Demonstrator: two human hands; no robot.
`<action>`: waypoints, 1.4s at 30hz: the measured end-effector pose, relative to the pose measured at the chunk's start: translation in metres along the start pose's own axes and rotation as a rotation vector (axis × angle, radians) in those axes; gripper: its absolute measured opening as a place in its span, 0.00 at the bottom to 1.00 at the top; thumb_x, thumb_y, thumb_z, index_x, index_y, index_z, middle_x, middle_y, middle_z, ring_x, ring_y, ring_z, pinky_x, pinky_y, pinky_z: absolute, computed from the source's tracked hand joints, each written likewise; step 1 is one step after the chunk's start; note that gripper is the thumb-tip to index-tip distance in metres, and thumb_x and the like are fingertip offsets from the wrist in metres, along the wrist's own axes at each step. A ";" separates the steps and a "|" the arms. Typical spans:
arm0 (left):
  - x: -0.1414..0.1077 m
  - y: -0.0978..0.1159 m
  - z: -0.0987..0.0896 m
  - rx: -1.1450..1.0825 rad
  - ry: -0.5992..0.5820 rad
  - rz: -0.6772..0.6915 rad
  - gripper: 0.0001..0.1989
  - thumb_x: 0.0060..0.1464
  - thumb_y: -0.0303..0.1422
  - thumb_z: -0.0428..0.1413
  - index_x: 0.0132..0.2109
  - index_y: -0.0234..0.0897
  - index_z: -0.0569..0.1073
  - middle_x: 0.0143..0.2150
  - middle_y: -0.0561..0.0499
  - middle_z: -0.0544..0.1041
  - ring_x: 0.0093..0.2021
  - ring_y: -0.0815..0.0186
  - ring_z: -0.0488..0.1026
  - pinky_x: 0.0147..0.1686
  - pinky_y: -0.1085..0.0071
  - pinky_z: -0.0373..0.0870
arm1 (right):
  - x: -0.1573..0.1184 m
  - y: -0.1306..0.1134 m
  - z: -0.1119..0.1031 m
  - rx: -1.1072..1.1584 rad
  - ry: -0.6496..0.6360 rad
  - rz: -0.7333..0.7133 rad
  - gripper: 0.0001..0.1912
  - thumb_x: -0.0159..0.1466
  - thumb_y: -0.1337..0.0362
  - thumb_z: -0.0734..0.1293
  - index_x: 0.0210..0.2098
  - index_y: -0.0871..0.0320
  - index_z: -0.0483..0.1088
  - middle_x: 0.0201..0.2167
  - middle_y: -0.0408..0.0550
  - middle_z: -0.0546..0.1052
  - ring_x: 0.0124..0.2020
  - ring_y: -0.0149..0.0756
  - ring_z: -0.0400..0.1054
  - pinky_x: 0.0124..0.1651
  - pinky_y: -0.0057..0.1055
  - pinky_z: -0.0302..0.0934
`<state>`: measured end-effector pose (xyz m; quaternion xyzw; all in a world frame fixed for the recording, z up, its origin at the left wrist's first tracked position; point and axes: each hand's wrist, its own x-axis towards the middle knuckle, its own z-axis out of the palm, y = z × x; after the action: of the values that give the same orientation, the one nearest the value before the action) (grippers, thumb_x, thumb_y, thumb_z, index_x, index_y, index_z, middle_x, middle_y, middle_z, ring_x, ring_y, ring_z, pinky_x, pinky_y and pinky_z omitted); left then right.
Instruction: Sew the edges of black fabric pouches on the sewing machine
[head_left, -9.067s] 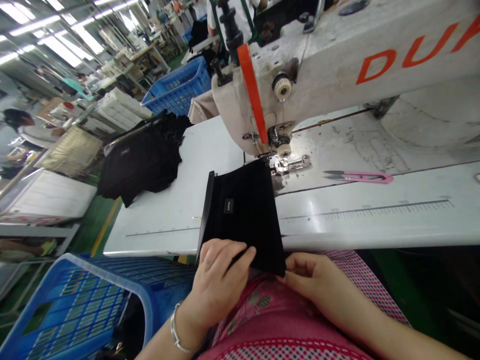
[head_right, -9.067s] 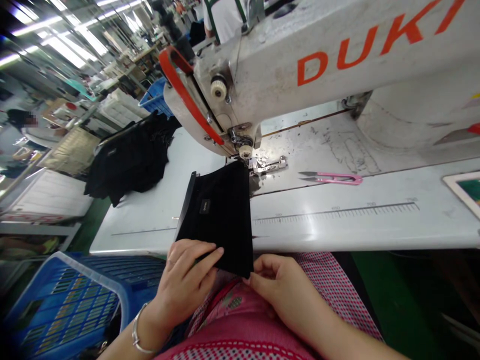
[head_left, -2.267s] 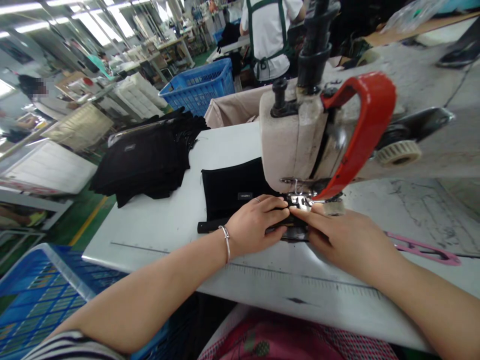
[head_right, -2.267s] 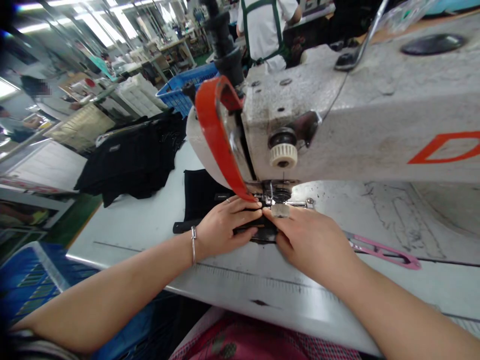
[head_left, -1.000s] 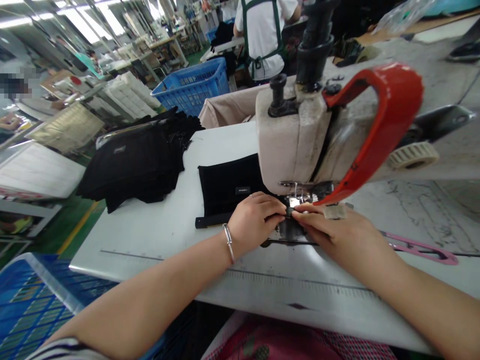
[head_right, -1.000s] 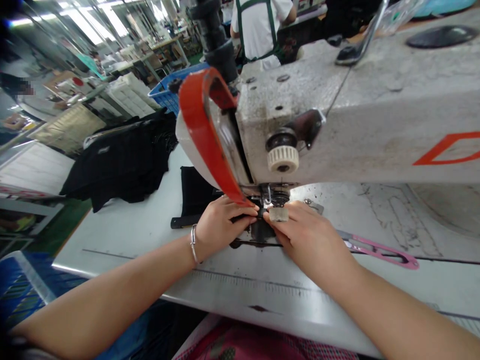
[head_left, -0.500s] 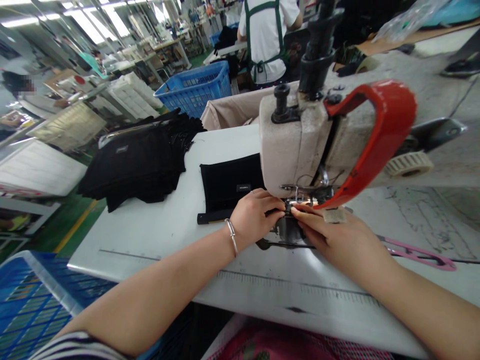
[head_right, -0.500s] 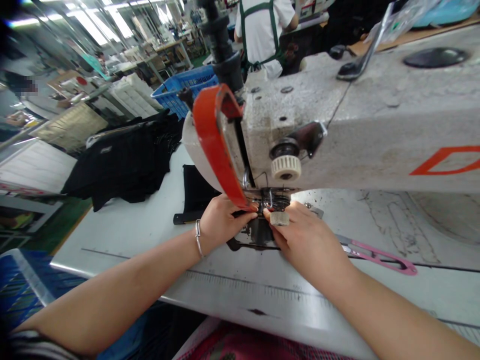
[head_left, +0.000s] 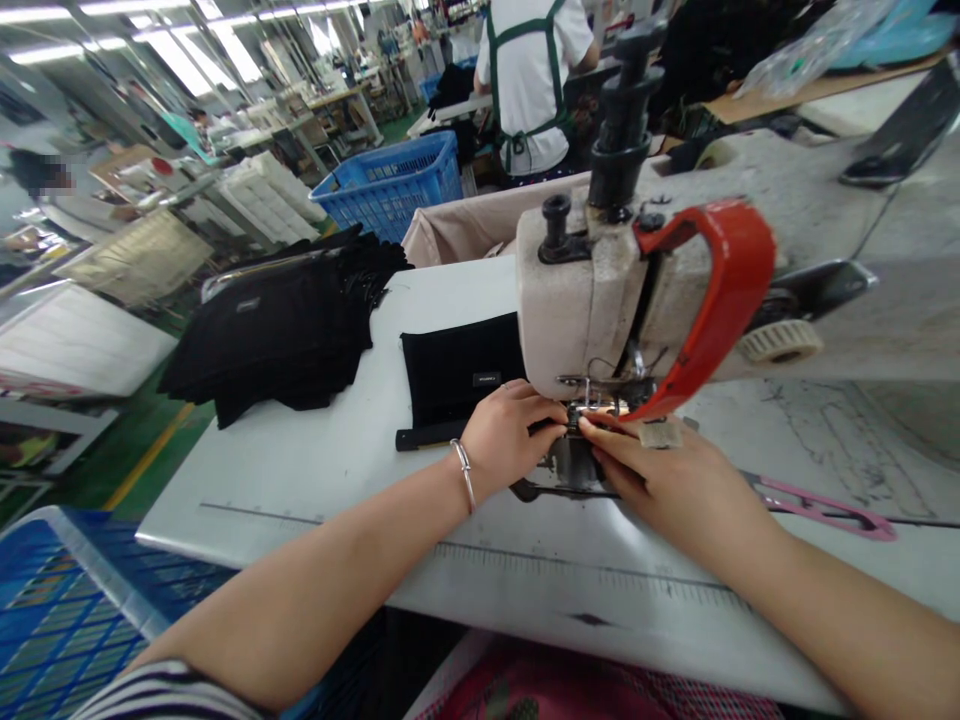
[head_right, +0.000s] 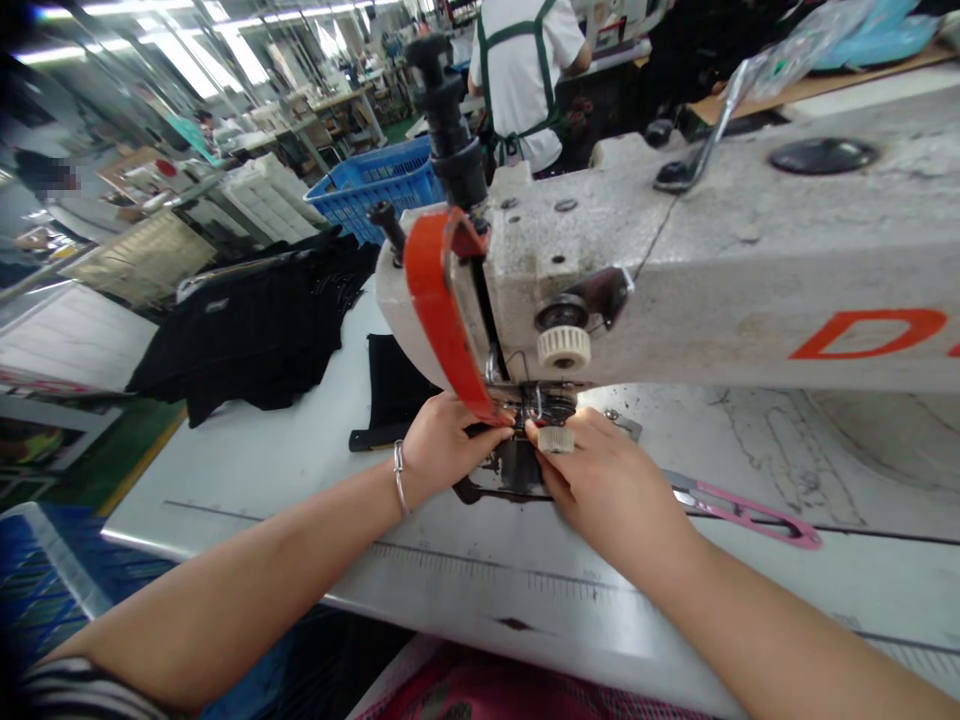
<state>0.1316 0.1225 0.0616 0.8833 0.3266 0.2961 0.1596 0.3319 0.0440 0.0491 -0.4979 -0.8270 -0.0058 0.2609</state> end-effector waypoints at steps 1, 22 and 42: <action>0.000 0.000 0.000 -0.001 0.005 0.006 0.02 0.51 0.27 0.61 0.34 0.38 0.77 0.35 0.53 0.80 0.39 0.65 0.76 0.42 0.68 0.73 | 0.000 0.000 0.000 0.001 0.002 0.003 0.15 0.67 0.65 0.62 0.52 0.59 0.71 0.50 0.54 0.74 0.47 0.48 0.69 0.45 0.45 0.68; -0.008 0.000 -0.014 0.253 -0.214 0.030 0.24 0.54 0.48 0.57 0.51 0.36 0.73 0.47 0.43 0.73 0.49 0.55 0.69 0.51 0.56 0.67 | -0.004 0.008 -0.005 0.161 0.103 0.086 0.13 0.65 0.67 0.61 0.47 0.55 0.72 0.45 0.52 0.74 0.49 0.44 0.67 0.50 0.44 0.65; -0.015 0.038 -0.020 0.357 -0.396 0.073 0.24 0.52 0.21 0.50 0.57 0.34 0.68 0.46 0.44 0.69 0.44 0.58 0.65 0.49 0.61 0.65 | -0.027 0.002 -0.034 0.086 0.087 -0.027 0.11 0.65 0.68 0.62 0.44 0.54 0.73 0.53 0.47 0.72 0.51 0.41 0.65 0.55 0.44 0.62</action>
<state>0.1282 0.0863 0.0893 0.9494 0.3037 0.0608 0.0515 0.3578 0.0134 0.0663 -0.4744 -0.8209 0.0046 0.3179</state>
